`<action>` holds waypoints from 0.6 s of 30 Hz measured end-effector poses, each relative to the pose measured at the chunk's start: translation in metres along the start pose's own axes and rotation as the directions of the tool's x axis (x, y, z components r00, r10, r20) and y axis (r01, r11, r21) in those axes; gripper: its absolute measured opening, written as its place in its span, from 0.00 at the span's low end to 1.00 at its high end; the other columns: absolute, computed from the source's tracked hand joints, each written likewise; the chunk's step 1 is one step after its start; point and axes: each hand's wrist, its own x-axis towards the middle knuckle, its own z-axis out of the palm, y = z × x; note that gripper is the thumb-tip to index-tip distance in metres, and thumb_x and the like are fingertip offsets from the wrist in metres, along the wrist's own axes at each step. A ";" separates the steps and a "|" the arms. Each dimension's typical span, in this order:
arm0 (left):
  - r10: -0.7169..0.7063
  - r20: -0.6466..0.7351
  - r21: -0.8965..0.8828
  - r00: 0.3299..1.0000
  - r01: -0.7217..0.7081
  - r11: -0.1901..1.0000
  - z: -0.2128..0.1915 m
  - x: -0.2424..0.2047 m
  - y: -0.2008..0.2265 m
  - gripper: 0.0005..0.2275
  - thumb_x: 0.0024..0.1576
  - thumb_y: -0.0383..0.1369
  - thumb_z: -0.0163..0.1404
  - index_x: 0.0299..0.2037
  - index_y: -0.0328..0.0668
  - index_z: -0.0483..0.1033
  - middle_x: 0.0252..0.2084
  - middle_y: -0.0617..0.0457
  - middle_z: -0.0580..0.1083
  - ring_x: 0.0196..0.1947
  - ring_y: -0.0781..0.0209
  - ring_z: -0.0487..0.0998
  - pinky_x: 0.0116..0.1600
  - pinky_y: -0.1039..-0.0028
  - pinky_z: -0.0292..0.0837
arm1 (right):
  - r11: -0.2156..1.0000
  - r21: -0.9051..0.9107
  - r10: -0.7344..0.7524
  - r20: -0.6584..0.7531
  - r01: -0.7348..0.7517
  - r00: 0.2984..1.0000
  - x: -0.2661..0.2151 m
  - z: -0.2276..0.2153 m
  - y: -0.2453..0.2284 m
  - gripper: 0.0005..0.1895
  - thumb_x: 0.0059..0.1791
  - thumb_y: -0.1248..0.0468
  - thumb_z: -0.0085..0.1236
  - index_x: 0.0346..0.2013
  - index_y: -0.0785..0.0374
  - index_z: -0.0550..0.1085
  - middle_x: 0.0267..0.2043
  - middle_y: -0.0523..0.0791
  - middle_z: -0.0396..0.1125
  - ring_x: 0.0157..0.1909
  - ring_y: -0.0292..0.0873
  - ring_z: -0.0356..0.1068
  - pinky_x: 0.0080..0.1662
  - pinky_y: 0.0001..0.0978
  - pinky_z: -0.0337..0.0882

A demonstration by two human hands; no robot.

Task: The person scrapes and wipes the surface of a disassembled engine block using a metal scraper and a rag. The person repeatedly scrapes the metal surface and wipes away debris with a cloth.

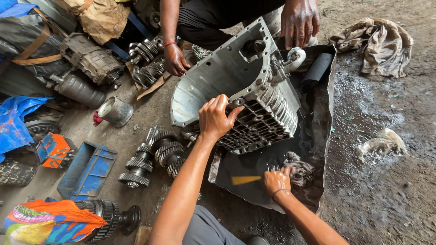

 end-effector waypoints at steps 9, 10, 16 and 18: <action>0.030 -0.036 0.007 0.999 -0.029 1.000 -0.001 -0.002 0.002 0.21 0.54 0.49 0.62 0.32 0.38 0.70 0.28 0.50 0.74 0.30 0.50 0.77 0.34 0.63 0.69 | 0.987 -0.078 -0.159 -0.641 0.143 0.751 0.043 0.028 0.031 0.18 0.44 0.60 0.47 0.46 0.58 0.75 0.47 0.58 0.72 0.52 0.59 0.69 0.51 0.51 0.68; 0.025 -0.035 0.003 0.999 -0.024 1.000 -0.001 -0.003 0.002 0.21 0.54 0.49 0.62 0.32 0.38 0.70 0.28 0.50 0.74 0.30 0.51 0.77 0.34 0.63 0.69 | 0.986 -0.124 -0.166 -0.749 0.111 0.641 0.038 0.035 0.032 0.19 0.41 0.60 0.47 0.45 0.55 0.76 0.49 0.60 0.72 0.53 0.62 0.69 0.51 0.53 0.67; -0.005 0.002 0.000 1.000 0.005 1.000 0.001 -0.004 0.000 0.21 0.53 0.49 0.62 0.31 0.39 0.70 0.27 0.51 0.73 0.29 0.52 0.77 0.34 0.63 0.69 | 0.988 0.143 -0.078 0.171 0.054 0.982 0.024 0.026 -0.005 0.11 0.55 0.61 0.43 0.47 0.56 0.73 0.49 0.51 0.74 0.56 0.52 0.73 0.64 0.55 0.62; 0.012 -0.017 0.000 1.000 -0.012 1.000 0.001 -0.003 -0.001 0.21 0.53 0.48 0.62 0.32 0.39 0.70 0.28 0.51 0.73 0.30 0.51 0.77 0.34 0.63 0.69 | 0.983 0.166 -0.089 0.029 0.083 0.996 0.031 0.011 -0.010 0.11 0.56 0.60 0.43 0.48 0.58 0.72 0.48 0.53 0.73 0.52 0.54 0.73 0.57 0.53 0.67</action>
